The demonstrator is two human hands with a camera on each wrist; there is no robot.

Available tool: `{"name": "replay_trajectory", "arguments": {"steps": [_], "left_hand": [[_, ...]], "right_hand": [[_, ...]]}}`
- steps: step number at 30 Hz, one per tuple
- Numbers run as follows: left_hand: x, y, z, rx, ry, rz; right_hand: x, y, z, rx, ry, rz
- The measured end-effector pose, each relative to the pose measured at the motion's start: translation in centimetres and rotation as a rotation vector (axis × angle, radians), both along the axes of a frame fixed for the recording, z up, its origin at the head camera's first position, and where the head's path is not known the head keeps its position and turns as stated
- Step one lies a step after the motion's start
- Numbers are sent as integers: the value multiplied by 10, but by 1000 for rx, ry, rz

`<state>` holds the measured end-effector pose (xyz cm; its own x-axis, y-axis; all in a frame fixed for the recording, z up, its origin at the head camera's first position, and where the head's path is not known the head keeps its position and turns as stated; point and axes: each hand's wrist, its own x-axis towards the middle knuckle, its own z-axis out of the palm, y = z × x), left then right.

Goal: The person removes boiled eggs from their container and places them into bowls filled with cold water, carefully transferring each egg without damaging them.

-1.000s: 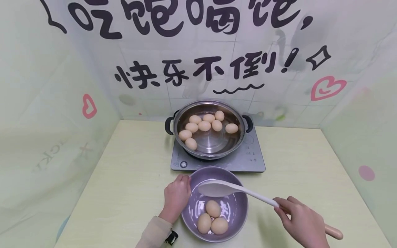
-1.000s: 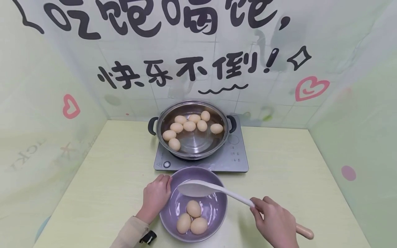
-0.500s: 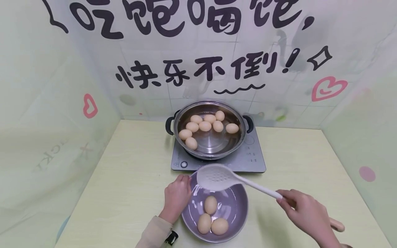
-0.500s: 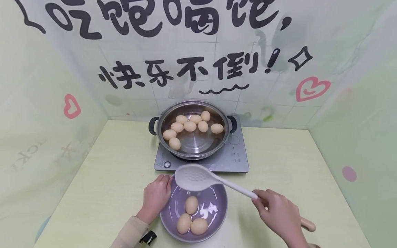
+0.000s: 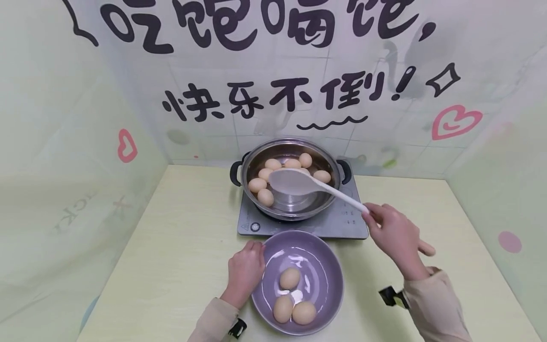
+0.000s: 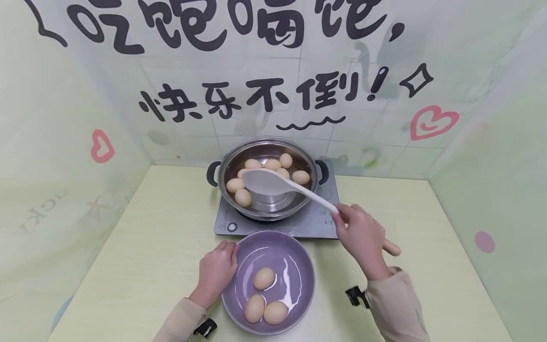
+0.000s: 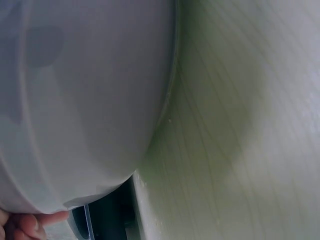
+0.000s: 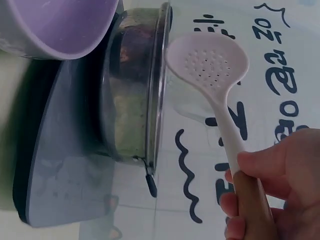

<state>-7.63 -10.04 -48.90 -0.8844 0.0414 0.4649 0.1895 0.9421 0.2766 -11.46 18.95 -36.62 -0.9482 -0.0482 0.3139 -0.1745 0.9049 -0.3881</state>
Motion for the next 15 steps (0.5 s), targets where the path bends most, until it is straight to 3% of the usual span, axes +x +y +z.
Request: {"name": "replay_trajectory", "arguments": {"steps": [6,10,15], "left_hand": [[0,1,0,-10,-2,-4],[0,1,0,-5,18,-6],[0,1,1,3,93,-15]], "right_hand": [[-21,-20,-14,3,163,10],[-27,-30,-23,9,207,18],[-29,-38,-30,30,213,32]]}}
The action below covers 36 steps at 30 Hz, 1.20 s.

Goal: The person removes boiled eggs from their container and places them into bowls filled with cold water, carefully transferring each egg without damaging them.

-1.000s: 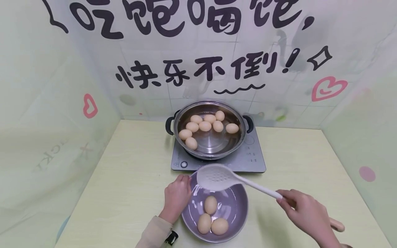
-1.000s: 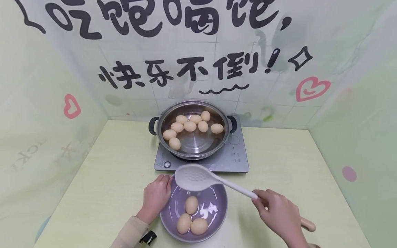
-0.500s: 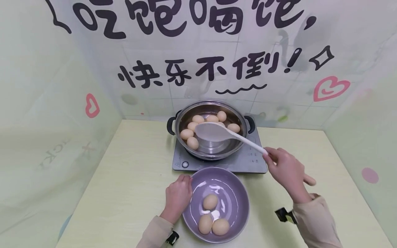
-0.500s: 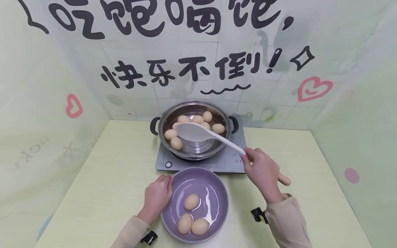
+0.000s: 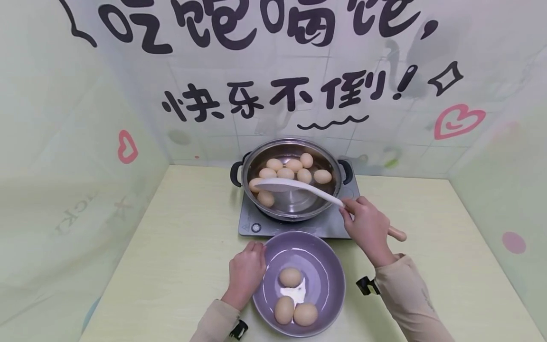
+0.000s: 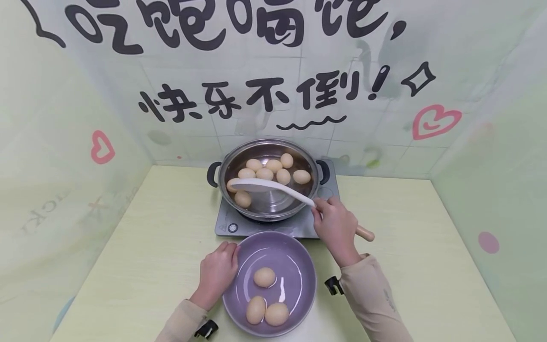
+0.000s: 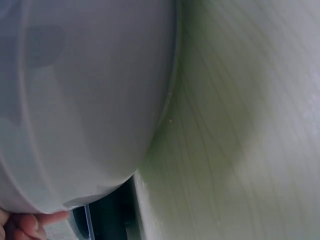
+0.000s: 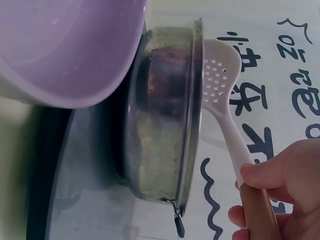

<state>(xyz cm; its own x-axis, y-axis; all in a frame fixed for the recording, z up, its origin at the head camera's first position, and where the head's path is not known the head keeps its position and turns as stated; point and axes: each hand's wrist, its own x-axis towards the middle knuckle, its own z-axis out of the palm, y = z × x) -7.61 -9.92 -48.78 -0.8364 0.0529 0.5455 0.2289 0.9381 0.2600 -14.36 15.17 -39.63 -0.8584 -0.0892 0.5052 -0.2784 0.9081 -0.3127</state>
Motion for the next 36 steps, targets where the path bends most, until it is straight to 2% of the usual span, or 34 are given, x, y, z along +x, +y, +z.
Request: {"name": "replay_trajectory", "arguments": {"steps": [2,11,19,27,36], "left_hand": [[0,0,1,6,7,-3],[1,0,-1,-5,-96,19],[1,-1,-2,-1,-102,20],[1,-2,-1,6,-92,25],[0,-1,-1,8,-105,17]], "right_hand": [[1,-2,-1,17,-8,10],[11,-1,0,89,-109,6],[17,6,11,167,-160,11],[14,12,21,224,-244,28],[11,16,29,274,-294,85]]}}
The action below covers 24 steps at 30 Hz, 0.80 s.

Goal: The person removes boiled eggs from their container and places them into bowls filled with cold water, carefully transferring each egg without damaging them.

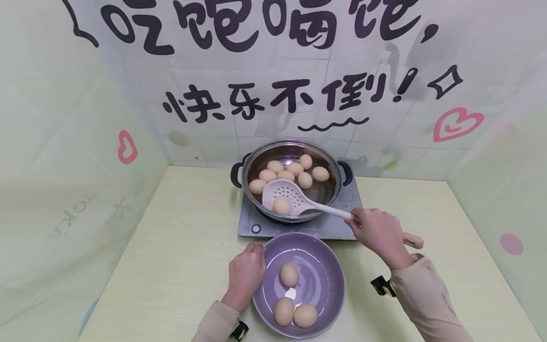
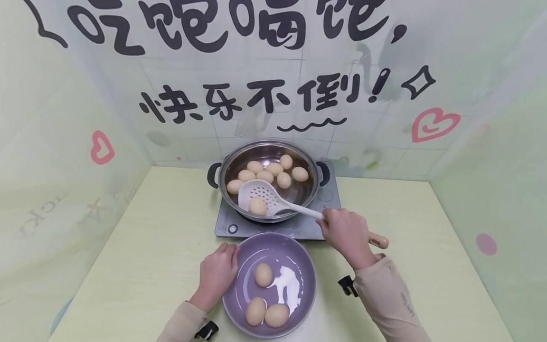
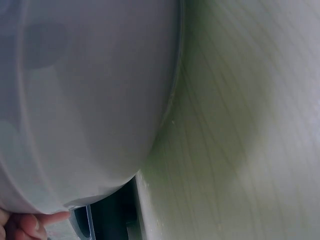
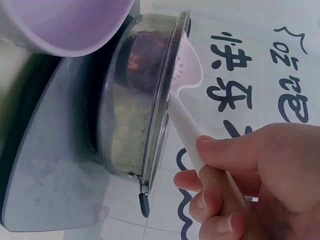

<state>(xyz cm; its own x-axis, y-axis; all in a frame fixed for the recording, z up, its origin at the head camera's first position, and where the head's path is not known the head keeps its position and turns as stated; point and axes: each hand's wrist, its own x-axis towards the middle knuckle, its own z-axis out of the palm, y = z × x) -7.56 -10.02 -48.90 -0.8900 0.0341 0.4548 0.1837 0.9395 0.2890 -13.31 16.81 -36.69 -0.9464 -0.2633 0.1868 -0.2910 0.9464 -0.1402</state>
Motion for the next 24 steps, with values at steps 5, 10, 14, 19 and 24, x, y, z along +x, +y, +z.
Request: {"name": "replay_trajectory", "arguments": {"steps": [5,10,14,19,24], "left_hand": [[0,0,0,-2,7,1],[0,0,1,-4,1,3],[0,0,1,1,-6,7],[0,0,1,0,2,5],[-1,0,1,-1,9,4]], "right_hand": [[-3,1,3,20,-40,2],[-5,3,6,25,-110,-4],[-6,4,7,19,-160,-2],[-6,7,12,-17,-233,1],[3,12,25,-45,-244,-8]]}}
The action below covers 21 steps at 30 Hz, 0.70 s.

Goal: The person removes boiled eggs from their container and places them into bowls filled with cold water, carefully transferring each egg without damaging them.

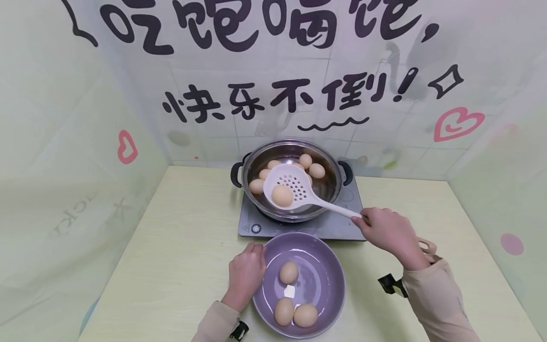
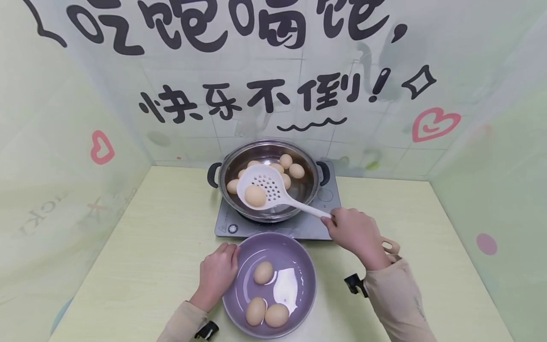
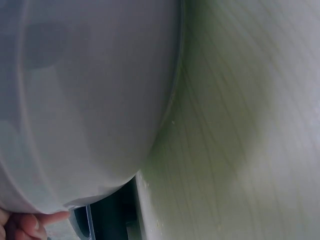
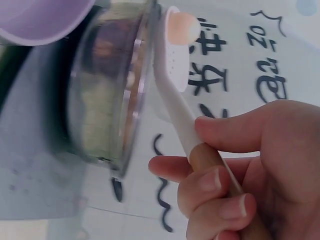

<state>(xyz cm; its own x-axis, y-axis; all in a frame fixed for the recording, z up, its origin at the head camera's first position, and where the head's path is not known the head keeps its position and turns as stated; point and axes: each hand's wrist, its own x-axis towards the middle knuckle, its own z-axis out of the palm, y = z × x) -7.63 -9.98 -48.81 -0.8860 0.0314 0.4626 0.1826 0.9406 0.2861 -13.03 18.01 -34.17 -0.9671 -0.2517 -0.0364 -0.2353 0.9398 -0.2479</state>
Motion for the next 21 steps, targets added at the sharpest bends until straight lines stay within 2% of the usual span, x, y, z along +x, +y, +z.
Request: {"name": "replay_trajectory", "arguments": {"steps": [6,11,15,21], "left_hand": [[1,1,-1,4,11,-3],[0,1,-1,0,3,-9],[-1,1,1,-3,-12,-10],[1,1,3,-5,-15,-8]], "right_hand": [[25,13,12,-10,33,-4],[51,25,13,8,28,-23],[70,33,8,29,9,-34],[94,42,-9,37,-46,-75]]}}
